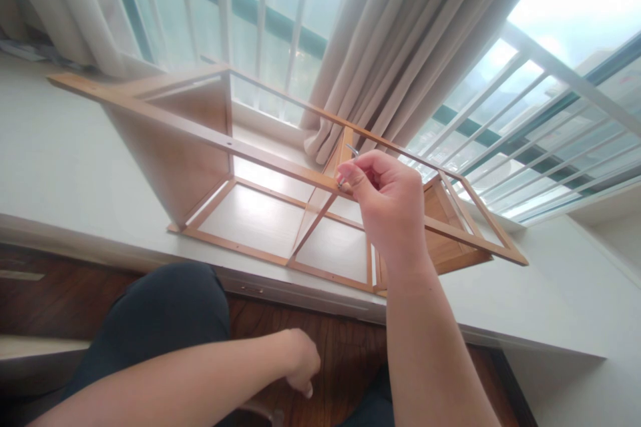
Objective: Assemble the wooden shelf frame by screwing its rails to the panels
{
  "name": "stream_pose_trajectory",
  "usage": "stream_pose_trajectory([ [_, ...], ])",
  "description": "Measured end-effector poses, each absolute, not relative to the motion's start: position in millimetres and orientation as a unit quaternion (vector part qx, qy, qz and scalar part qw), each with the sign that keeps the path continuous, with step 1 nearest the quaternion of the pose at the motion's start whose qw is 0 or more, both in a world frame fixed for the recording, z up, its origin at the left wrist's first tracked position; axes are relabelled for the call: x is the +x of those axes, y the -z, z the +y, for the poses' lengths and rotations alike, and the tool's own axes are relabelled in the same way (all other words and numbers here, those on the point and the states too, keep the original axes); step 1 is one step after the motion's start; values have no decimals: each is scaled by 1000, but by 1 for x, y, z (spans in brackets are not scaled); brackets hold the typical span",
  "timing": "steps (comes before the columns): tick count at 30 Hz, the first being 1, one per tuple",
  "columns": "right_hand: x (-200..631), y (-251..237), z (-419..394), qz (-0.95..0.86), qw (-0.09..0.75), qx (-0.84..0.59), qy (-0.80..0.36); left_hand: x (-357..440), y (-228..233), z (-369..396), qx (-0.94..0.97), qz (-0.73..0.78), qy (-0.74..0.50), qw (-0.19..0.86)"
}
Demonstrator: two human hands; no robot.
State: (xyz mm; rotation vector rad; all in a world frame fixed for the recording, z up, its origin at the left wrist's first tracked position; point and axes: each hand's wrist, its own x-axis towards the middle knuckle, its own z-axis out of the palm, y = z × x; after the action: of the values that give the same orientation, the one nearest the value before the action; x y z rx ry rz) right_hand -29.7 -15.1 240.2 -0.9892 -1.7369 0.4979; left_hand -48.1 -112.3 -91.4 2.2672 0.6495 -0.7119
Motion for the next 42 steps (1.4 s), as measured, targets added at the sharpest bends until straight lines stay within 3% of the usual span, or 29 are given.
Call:
stream_pose_trajectory([
  [20, -29, -238, -14, -729, 507, -417, -195, -41, 127, -114, 873, 285, 183, 351],
  [34, -30, -239, -14, -725, 510, -421, -192, -49, 93, -112, 872, 246, 255, 338],
  [42, -30, -239, -14, -727, 508, -421, -190, -48, 98, -113, 871, 257, 243, 340],
])
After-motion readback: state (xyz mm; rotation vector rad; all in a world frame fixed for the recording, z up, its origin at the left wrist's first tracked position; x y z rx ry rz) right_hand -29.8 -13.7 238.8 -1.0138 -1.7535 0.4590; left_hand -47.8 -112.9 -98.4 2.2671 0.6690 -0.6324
